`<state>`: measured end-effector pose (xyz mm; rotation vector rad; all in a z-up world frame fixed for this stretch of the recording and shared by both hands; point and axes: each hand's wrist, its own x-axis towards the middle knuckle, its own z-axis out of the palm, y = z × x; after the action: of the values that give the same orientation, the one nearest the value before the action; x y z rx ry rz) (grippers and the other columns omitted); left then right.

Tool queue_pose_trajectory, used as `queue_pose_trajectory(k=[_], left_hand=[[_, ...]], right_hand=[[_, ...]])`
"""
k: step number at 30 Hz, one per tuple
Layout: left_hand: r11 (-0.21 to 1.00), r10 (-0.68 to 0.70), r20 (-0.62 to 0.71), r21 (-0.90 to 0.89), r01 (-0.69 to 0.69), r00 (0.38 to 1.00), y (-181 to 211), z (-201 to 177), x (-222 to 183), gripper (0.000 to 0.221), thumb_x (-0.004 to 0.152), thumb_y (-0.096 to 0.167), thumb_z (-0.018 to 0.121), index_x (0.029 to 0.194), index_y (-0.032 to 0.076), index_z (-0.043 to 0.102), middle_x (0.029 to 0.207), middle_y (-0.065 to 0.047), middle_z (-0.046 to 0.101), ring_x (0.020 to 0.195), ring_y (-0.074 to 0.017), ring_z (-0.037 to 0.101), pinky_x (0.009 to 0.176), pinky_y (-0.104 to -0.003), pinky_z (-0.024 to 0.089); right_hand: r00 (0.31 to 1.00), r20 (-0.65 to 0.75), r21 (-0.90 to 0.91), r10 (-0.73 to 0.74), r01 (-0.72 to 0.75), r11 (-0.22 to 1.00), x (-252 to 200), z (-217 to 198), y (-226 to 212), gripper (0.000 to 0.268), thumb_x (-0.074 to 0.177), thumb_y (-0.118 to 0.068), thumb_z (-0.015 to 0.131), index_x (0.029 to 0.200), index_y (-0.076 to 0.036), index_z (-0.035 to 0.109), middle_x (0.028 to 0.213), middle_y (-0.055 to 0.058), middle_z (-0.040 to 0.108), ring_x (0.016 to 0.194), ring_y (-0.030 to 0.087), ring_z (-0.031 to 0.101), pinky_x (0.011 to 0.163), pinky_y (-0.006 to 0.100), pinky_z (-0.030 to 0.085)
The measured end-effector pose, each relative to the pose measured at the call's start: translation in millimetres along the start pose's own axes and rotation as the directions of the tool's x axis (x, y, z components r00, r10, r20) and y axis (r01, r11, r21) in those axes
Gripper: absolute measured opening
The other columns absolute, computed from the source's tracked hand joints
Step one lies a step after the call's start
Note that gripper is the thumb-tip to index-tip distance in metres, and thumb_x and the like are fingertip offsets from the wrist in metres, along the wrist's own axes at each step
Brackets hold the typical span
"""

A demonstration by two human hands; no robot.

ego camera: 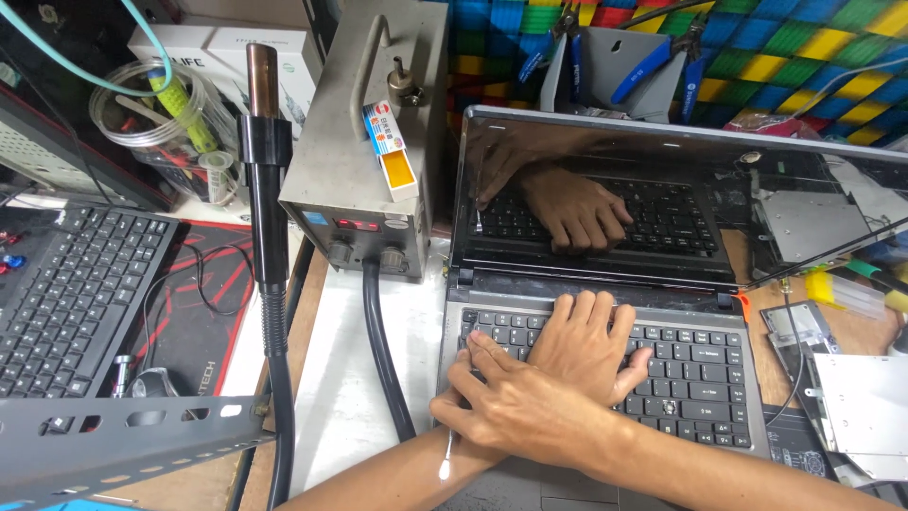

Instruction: Removing the keyboard and internal bezel from a laptop using prying tools and a screwdriver.

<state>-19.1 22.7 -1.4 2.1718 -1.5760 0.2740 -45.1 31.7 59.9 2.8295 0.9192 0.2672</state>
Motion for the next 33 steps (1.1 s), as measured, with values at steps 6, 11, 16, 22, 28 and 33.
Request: queue_pose_trajectory(k=[6, 11, 16, 22, 28, 33], left_hand=[[1.0, -0.012, -0.066, 0.009, 0.013, 0.998, 1, -1, -3, 0.043, 0.094, 0.051, 0.055, 0.098, 0.009, 0.059, 0.092, -0.01, 0.057, 0.082, -0.0256, 0.048, 0.078, -0.042, 0.038], [0.999, -0.032, 0.054, 0.042, 0.03, 0.998, 2, 1, 0, 0.045, 0.094, 0.056, 0.055, 0.104, 0.011, 0.058, 0.097, -0.008, 0.055, 0.085, -0.0234, 0.045, 0.082, -0.042, 0.038], [1.0, -0.001, -0.075, 0.023, 0.003, 0.997, 1, 19, -3, 0.041, 0.087, 0.051, 0.06, 0.098, 0.011, 0.056, 0.092, -0.01, 0.053, 0.087, -0.0271, 0.047, 0.078, -0.043, 0.035], [0.989, -0.07, -0.191, -0.14, 0.043, 0.979, 5, 7, 7, 0.02, 0.081, 0.015, 0.065, 0.081, 0.009, 0.046, 0.076, -0.008, 0.038, 0.073, -0.0254, 0.037, 0.071, -0.04, 0.028], [0.993, -0.018, -0.166, -0.12, -0.002, 0.986, -2, 6, 8, 0.022, 0.08, 0.026, 0.063, 0.081, 0.007, 0.051, 0.074, -0.01, 0.045, 0.07, -0.0278, 0.046, 0.068, -0.041, 0.036], [0.992, 0.044, -0.154, -0.109, -0.062, 0.987, -8, 4, 14, 0.03, 0.08, 0.034, 0.062, 0.081, 0.005, 0.056, 0.071, -0.012, 0.051, 0.068, -0.0297, 0.053, 0.066, -0.042, 0.042]], right_hand=[[0.999, -0.028, -0.074, 0.037, -0.039, 0.997, 2, 6, -5, 0.016, 0.092, 0.003, 0.054, 0.099, -0.012, 0.055, 0.104, 0.02, 0.063, 0.098, 0.044, 0.07, 0.115, 0.052, 0.044], [0.999, -0.033, -0.11, 0.004, -0.008, 0.994, 4, -4, 4, 0.023, 0.088, 0.008, 0.052, 0.105, -0.009, 0.051, 0.105, 0.021, 0.062, 0.09, 0.034, 0.071, 0.115, 0.047, 0.047], [0.924, -0.133, -0.002, 0.358, -0.362, 0.932, -1, -7, 19, 0.032, 0.083, 0.011, 0.054, 0.096, -0.018, 0.047, 0.085, 0.008, 0.051, 0.074, 0.029, 0.053, 0.08, 0.047, 0.041], [0.789, -0.105, 0.693, 0.605, -0.378, 0.614, 0, -12, 65, 0.004, 0.099, -0.012, 0.064, 0.1, -0.011, 0.061, 0.08, 0.006, 0.068, 0.076, 0.024, 0.077, 0.076, 0.036, 0.063], [0.691, 0.054, 0.834, 0.721, -0.428, 0.348, 5, -21, 73, 0.008, 0.097, -0.006, 0.065, 0.104, -0.009, 0.062, 0.086, 0.006, 0.074, 0.082, 0.02, 0.081, 0.076, 0.034, 0.066], [0.66, -0.051, 0.867, 0.749, -0.344, 0.362, -1, -30, 70, 0.009, 0.097, -0.001, 0.063, 0.105, -0.004, 0.065, 0.086, 0.011, 0.072, 0.086, 0.024, 0.08, 0.077, 0.038, 0.065]])
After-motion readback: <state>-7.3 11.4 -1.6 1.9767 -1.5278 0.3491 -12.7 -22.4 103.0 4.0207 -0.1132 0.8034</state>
